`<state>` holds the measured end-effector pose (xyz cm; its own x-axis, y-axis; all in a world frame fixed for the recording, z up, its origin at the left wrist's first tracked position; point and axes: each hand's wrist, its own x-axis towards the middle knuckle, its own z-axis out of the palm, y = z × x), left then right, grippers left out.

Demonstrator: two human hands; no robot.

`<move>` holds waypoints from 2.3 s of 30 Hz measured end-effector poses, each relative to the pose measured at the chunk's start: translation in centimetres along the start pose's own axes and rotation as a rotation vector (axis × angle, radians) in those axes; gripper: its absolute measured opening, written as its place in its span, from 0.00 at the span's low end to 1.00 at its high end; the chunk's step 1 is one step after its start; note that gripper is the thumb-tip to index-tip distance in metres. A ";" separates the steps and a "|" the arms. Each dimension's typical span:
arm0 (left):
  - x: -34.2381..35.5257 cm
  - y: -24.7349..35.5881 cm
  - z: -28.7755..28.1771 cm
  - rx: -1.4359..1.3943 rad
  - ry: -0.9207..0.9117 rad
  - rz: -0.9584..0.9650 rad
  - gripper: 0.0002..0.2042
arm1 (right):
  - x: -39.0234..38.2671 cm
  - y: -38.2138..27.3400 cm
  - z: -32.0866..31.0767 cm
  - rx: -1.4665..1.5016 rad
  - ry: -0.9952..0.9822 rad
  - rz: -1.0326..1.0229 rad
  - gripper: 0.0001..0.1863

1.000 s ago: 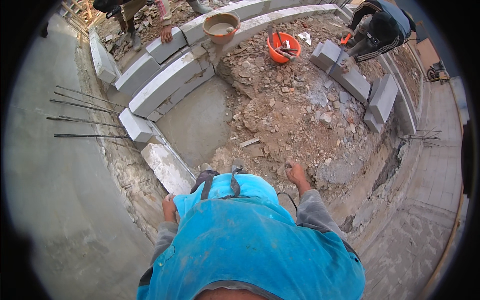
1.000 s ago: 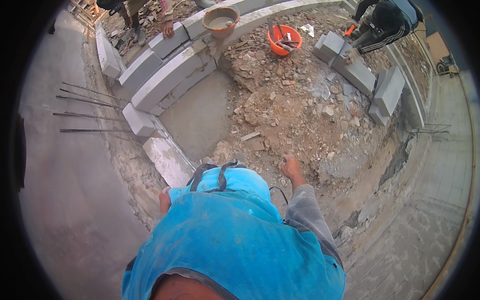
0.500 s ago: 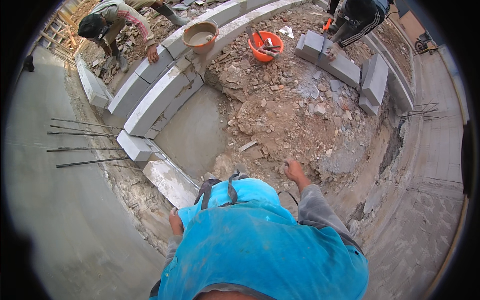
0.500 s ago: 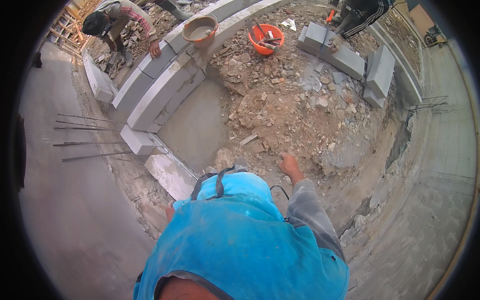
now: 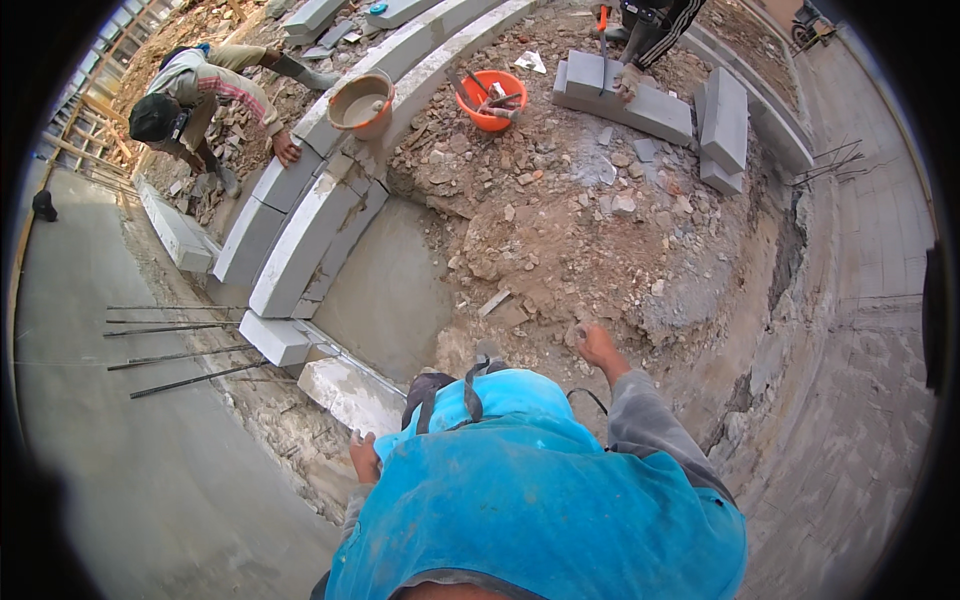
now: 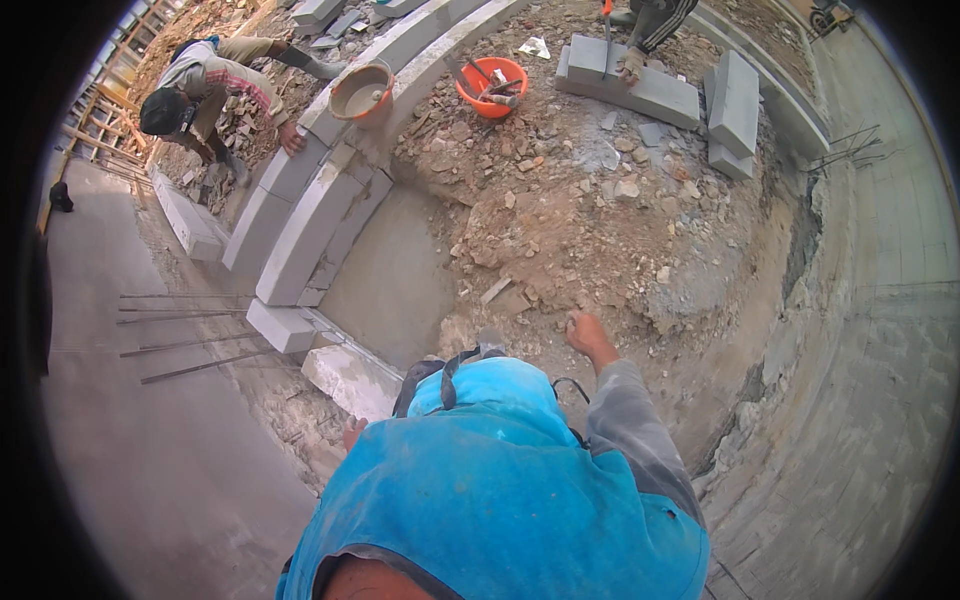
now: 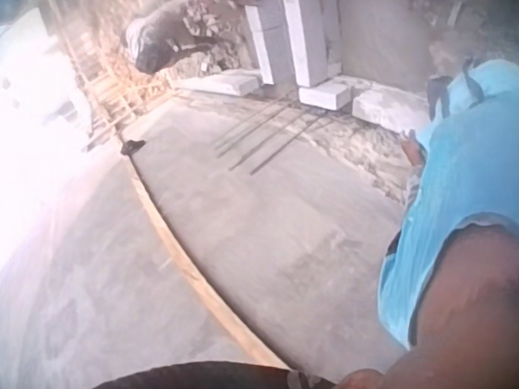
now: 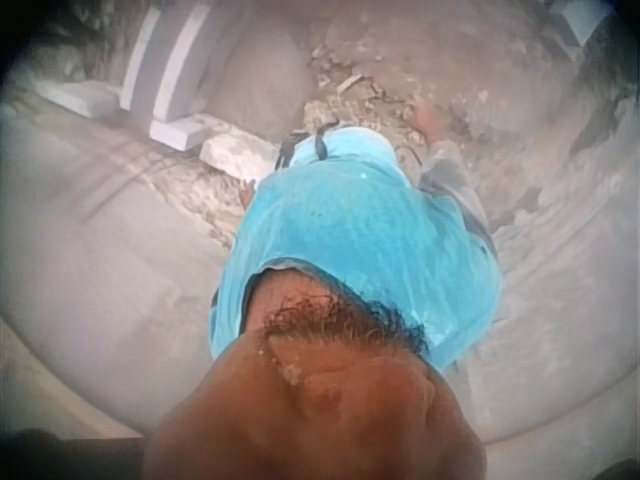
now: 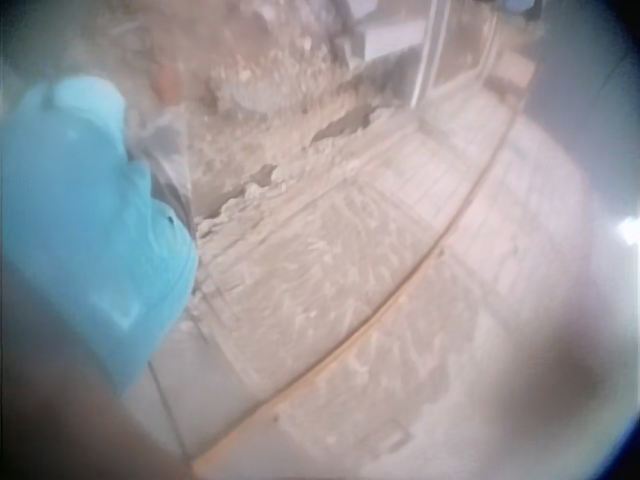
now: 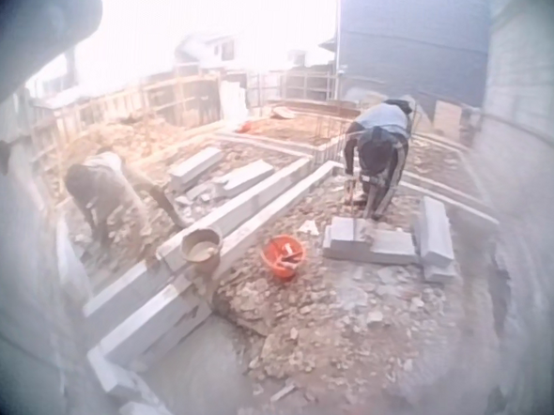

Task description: The person lays white concrete blocks onto a wet mortar bed to build a curved wall. They use a trowel to apply mortar, a hand saw to cut blocks, a tape measure to check dimensions, and a hammer to adjust block placement.

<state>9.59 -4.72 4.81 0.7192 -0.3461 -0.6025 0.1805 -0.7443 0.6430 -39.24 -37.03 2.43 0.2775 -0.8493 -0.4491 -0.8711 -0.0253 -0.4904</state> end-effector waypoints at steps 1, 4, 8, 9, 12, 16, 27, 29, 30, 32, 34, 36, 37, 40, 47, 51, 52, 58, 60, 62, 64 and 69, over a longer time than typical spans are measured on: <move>0.3 0.3 -0.2 -0.003 0.002 0.007 0.33 | -0.1 -0.5 -0.1 -0.011 -0.009 0.011 0.22; 2.0 0.1 -0.7 -0.018 -0.018 0.021 0.33 | -1.1 -1.1 0.1 0.047 0.078 0.054 0.21; 2.9 1.8 -0.5 0.052 -0.072 0.045 0.33 | -3.1 -1.7 0.4 0.003 0.041 0.129 0.20; 3.1 2.2 -0.8 0.063 -0.071 0.053 0.33 | -3.7 -2.0 0.6 0.023 0.053 0.141 0.20; 5.6 1.4 -1.6 0.017 -0.045 0.072 0.33 | -5.6 -3.0 2.1 0.032 0.091 0.135 0.20; 7.6 0.5 -2.5 0.032 -0.098 0.053 0.34 | -7.3 -3.7 3.1 0.044 0.101 0.220 0.22; 10.5 -1.3 -5.5 -0.029 -0.141 -0.019 0.36 | -10.8 -6.2 5.5 0.069 0.082 0.225 0.23; 11.2 -1.5 -6.0 -0.001 -0.123 0.009 0.35 | -10.4 -7.1 5.3 0.056 0.067 0.232 0.23; 11.6 -1.5 -6.0 0.010 -0.138 0.003 0.35 | -10.3 -7.2 5.1 0.060 0.076 0.225 0.23; 12.3 -1.4 -5.9 0.032 -0.170 -0.008 0.36 | -10.3 -7.2 5.0 0.069 0.106 0.202 0.22; 12.2 -0.5 -4.7 0.048 -0.153 0.024 0.36 | -10.4 -6.5 4.9 0.076 0.150 0.181 0.20; 12.4 -0.2 -3.5 0.085 -0.153 0.044 0.35 | -10.6 -6.0 5.2 0.094 0.176 0.225 0.20; 12.8 -0.2 -3.0 0.114 -0.162 0.048 0.35 | -10.8 -5.8 5.2 0.103 0.189 0.246 0.21; 14.6 -0.7 -1.1 0.147 -0.181 0.077 0.34 | -11.8 -4.3 5.0 0.113 0.167 0.222 0.20; 18.1 0.7 3.4 0.152 -0.257 0.225 0.35 | -14.5 -1.5 3.7 0.219 0.231 0.372 0.22; 16.4 4.3 6.5 0.188 -0.246 0.274 0.35 | -15.6 1.6 3.2 0.179 0.258 0.397 0.21; 15.8 4.9 7.0 0.202 -0.243 0.267 0.35 | -15.7 2.2 3.1 0.160 0.265 0.389 0.21; 13.4 6.1 8.8 0.233 -0.257 0.303 0.36 | -14.9 5.1 2.4 0.164 0.266 0.336 0.20; 13.2 5.4 9.1 0.190 -0.264 0.260 0.36 | -14.4 5.8 2.1 0.167 0.281 0.294 0.19; 12.6 4.5 9.3 0.164 -0.253 0.232 0.36 | -14.0 6.3 1.6 0.183 0.276 0.271 0.18; 11.0 3.9 10.4 0.162 -0.244 0.213 0.37 | -13.9 7.5 0.9 0.201 0.262 0.279 0.19; 7.4 2.4 11.5 0.196 -0.196 0.204 0.37 | -13.7 9.5 -0.9 0.164 0.228 0.296 0.21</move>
<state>7.63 -15.64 -3.51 0.5812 -0.5878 -0.5627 -0.0998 -0.7377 0.6677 -51.62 -26.10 4.57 -0.0887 -0.9027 -0.4211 -0.8186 0.3069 -0.4855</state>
